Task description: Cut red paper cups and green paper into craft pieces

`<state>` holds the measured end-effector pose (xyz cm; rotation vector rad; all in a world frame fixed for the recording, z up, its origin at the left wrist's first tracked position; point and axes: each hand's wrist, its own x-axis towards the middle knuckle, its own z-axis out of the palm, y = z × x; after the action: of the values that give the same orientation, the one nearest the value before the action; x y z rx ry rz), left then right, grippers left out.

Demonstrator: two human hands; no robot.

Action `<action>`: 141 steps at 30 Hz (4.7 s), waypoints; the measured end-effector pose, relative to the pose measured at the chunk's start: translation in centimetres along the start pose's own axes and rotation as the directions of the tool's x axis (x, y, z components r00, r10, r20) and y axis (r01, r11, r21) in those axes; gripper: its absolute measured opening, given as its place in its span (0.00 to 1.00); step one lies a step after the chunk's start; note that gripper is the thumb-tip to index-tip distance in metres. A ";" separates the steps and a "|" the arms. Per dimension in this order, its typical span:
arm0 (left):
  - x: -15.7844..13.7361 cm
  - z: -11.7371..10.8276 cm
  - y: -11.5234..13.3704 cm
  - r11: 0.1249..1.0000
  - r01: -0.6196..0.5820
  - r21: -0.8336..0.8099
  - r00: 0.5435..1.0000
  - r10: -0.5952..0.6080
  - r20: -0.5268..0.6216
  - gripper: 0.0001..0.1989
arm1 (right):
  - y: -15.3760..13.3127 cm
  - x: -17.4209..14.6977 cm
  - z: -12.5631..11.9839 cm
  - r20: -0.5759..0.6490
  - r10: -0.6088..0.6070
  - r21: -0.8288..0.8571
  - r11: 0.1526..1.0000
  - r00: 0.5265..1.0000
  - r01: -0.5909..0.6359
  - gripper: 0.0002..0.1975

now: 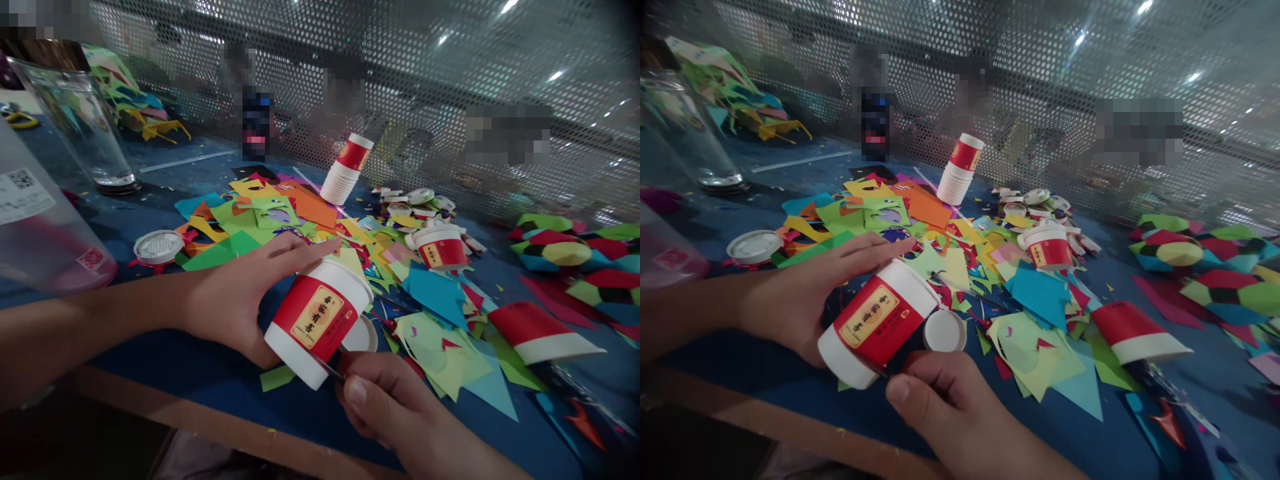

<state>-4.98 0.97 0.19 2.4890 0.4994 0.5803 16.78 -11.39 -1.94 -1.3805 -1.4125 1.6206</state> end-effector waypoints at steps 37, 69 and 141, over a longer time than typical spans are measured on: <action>-0.4 -0.5 1.3 0.982 -0.007 0.188 0.999 -0.003 0.053 0.57 | -0.7 0.8 0.7 0.102 0.050 -0.052 0.998 0.994 -0.045 0.32; 0.5 0.2 0.6 0.592 0.377 -0.712 0.926 -0.246 0.287 0.38 | -0.3 0.4 0.0 -0.096 -0.041 0.213 0.975 0.995 0.061 0.28; 0.2 3.5 2.3 0.319 0.360 -0.877 0.878 -0.434 0.202 0.12 | 1.5 1.6 1.2 -0.320 -0.136 0.185 0.962 0.938 0.203 0.23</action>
<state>-2.55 -2.15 -1.15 1.2113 0.5923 0.5241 15.46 -10.81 -3.96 -1.2787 -1.1073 1.3374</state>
